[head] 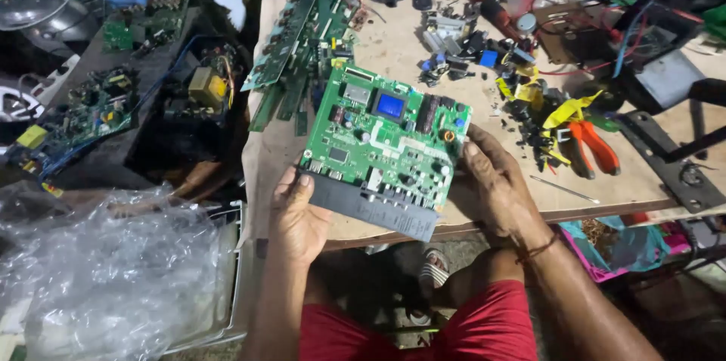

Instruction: The person is disassembling a circuit board by inspecting it, prying at components with a screwdriver, and using a soldering iron to remove parts.

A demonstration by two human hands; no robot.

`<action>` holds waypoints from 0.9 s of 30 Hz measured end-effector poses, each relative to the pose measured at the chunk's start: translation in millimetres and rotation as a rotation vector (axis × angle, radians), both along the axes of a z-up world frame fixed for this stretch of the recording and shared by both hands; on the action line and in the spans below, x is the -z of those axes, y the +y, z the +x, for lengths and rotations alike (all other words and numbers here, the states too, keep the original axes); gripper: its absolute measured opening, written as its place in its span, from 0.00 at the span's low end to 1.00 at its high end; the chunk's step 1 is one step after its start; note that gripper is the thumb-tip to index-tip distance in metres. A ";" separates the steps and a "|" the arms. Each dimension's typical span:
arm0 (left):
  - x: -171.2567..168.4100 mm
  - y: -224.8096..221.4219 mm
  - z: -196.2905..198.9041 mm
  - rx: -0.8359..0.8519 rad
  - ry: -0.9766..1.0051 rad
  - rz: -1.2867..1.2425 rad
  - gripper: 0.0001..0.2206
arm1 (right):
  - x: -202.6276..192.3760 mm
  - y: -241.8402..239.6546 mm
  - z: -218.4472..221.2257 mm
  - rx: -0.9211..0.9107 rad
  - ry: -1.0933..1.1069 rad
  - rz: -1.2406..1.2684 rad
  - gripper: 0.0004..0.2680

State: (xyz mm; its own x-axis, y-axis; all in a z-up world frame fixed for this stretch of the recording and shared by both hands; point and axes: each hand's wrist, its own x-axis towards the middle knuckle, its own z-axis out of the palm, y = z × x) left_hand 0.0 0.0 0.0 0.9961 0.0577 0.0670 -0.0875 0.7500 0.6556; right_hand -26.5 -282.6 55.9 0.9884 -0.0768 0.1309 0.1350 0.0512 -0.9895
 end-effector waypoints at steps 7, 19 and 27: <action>-4.8 2.4 7.5 -0.040 0.057 0.044 0.13 | 53.8 -16.9 42.5 0.002 0.034 0.489 0.13; 9.0 -7.5 27.5 -0.153 0.220 -0.048 0.08 | 182.3 -73.9 102.7 0.052 0.075 0.618 0.07; -7.3 -19.8 19.8 -0.225 0.232 -0.040 0.06 | 186.0 -82.2 111.7 0.085 0.108 0.638 0.08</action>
